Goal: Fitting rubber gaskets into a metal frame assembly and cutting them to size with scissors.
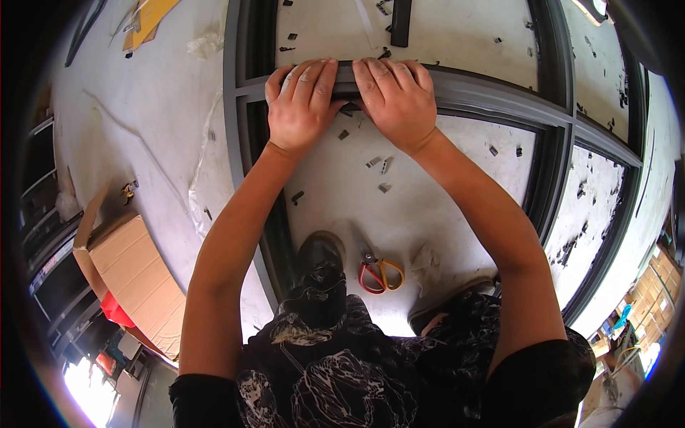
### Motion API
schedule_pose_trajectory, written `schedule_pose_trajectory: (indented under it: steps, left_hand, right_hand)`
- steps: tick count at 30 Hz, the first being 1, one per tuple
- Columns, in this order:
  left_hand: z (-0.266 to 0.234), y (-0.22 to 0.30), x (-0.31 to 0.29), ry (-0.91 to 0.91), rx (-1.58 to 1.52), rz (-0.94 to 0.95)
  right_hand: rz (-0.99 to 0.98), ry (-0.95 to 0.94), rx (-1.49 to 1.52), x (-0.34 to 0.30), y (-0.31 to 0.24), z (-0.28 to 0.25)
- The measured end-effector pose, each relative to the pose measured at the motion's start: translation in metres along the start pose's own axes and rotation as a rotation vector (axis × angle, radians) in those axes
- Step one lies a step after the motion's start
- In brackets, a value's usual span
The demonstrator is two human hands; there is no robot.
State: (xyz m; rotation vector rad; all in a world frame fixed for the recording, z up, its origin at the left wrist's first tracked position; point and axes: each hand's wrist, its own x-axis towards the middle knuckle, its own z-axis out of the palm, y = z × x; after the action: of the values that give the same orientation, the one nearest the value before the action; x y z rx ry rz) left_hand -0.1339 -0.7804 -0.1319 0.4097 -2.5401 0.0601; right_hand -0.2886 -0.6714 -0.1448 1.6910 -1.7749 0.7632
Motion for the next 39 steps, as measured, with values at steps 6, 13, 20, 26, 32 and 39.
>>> schedule_pose_trajectory:
  steps: [6, 13, 20, 26, 32, 39]
  left_hand:
    - [0.006, 0.002, 0.003, 0.034, 0.017, -0.010]
    - [-0.012, 0.003, 0.000, -0.108, 0.060, -0.053]
    - [-0.018, -0.008, -0.009, -0.133, 0.069, -0.146]
    - [-0.018, -0.007, -0.002, -0.054, 0.048, -0.119]
    - [-0.018, -0.002, -0.005, -0.197, 0.083, -0.159]
    - [-0.019, 0.009, 0.012, -0.207, -0.047, -0.234]
  right_hand:
    - [-0.025, 0.058, -0.029, 0.003, 0.002, 0.001]
    - [-0.027, -0.085, -0.065, 0.003, 0.003, -0.009]
    - [-0.029, -0.186, 0.007, 0.008, 0.003, -0.021]
    - [-0.046, -0.142, -0.010, 0.008, 0.005, -0.018]
    - [0.011, -0.273, 0.066, 0.008, 0.008, -0.032]
    - [0.207, -0.469, 0.069, 0.000, 0.036, -0.060]
